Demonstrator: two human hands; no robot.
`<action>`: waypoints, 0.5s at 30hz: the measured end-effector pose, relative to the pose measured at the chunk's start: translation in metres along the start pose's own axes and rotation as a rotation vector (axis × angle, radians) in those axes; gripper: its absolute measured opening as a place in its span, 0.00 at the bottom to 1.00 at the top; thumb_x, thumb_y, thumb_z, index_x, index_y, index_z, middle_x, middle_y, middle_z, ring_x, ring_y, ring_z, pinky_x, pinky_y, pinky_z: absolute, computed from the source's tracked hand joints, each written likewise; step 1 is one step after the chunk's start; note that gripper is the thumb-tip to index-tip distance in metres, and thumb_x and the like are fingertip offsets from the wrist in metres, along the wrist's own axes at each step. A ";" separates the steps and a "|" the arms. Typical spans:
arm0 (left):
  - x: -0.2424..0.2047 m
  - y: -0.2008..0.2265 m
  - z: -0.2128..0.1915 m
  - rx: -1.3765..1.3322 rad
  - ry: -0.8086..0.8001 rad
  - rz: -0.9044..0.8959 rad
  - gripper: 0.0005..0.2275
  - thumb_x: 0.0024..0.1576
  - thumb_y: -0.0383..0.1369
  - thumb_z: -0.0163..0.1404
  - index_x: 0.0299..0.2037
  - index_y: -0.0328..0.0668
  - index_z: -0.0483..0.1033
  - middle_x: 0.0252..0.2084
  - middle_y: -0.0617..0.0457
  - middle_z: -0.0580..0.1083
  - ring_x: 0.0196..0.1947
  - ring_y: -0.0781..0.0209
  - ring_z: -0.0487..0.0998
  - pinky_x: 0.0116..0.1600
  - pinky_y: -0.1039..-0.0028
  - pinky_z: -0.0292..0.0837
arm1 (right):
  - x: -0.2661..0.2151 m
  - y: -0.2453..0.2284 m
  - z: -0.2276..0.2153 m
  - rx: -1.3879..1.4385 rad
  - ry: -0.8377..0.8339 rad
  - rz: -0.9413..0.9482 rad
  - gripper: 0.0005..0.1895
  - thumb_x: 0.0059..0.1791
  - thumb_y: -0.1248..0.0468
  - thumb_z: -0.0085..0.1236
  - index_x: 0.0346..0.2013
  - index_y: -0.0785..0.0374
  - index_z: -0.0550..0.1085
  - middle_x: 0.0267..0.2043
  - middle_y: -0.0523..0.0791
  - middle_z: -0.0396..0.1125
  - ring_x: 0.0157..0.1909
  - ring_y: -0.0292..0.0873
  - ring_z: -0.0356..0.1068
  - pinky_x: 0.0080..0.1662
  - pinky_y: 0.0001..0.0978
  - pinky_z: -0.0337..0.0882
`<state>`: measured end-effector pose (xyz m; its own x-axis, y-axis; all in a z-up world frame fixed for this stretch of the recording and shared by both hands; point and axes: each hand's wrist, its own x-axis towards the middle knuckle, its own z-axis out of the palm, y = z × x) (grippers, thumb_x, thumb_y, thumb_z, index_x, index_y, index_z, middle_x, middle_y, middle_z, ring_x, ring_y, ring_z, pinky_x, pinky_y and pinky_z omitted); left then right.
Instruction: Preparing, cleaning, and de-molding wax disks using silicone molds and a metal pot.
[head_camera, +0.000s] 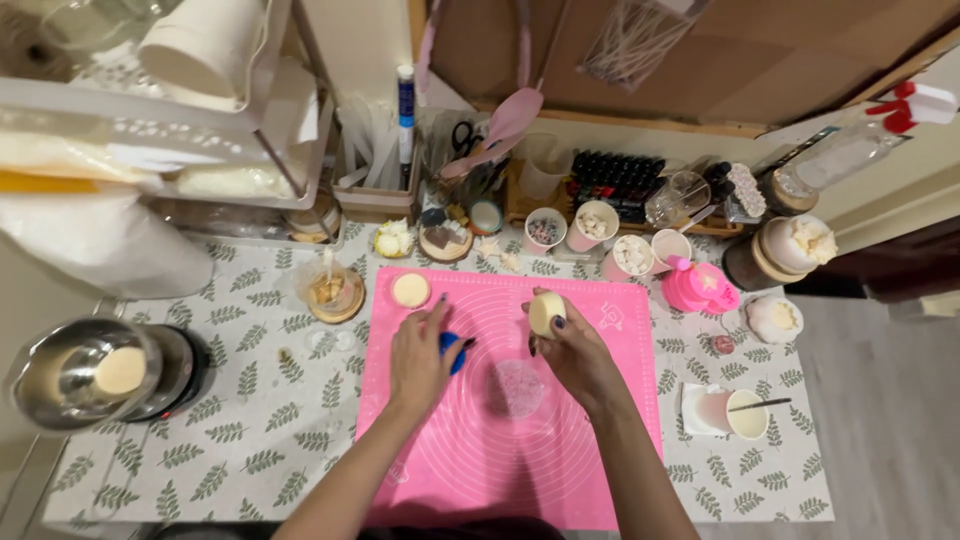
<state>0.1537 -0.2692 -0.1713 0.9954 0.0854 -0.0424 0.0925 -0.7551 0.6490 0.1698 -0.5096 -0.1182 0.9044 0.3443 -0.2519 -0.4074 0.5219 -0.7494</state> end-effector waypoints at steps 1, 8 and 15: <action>0.015 0.001 0.011 0.055 0.083 0.161 0.33 0.55 0.43 0.60 0.70 0.43 0.62 0.53 0.40 0.67 0.50 0.42 0.72 0.56 0.56 0.69 | 0.002 -0.004 -0.004 -0.009 0.020 -0.024 0.38 0.48 0.56 0.61 0.70 0.66 0.61 0.60 0.49 0.68 0.47 0.37 0.67 0.50 0.27 0.68; 0.185 0.118 0.067 -0.293 0.347 0.397 0.34 0.56 0.37 0.60 0.69 0.32 0.56 0.65 0.31 0.63 0.66 0.34 0.64 0.69 0.53 0.60 | -0.034 -0.010 -0.042 -0.070 0.217 -0.042 0.38 0.46 0.55 0.62 0.68 0.66 0.63 0.58 0.52 0.67 0.48 0.41 0.67 0.47 0.34 0.69; 0.285 0.144 0.128 0.051 0.390 0.203 0.44 0.47 0.41 0.62 0.70 0.29 0.50 0.68 0.29 0.57 0.67 0.33 0.58 0.68 0.55 0.54 | -0.092 -0.011 -0.104 0.133 0.315 -0.063 0.38 0.46 0.54 0.61 0.67 0.68 0.62 0.56 0.53 0.66 0.42 0.43 0.65 0.46 0.35 0.67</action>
<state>0.4535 -0.4366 -0.1872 0.9110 0.1639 0.3784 -0.0931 -0.8122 0.5760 0.1040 -0.6277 -0.1507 0.9145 0.0613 -0.3999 -0.3439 0.6384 -0.6886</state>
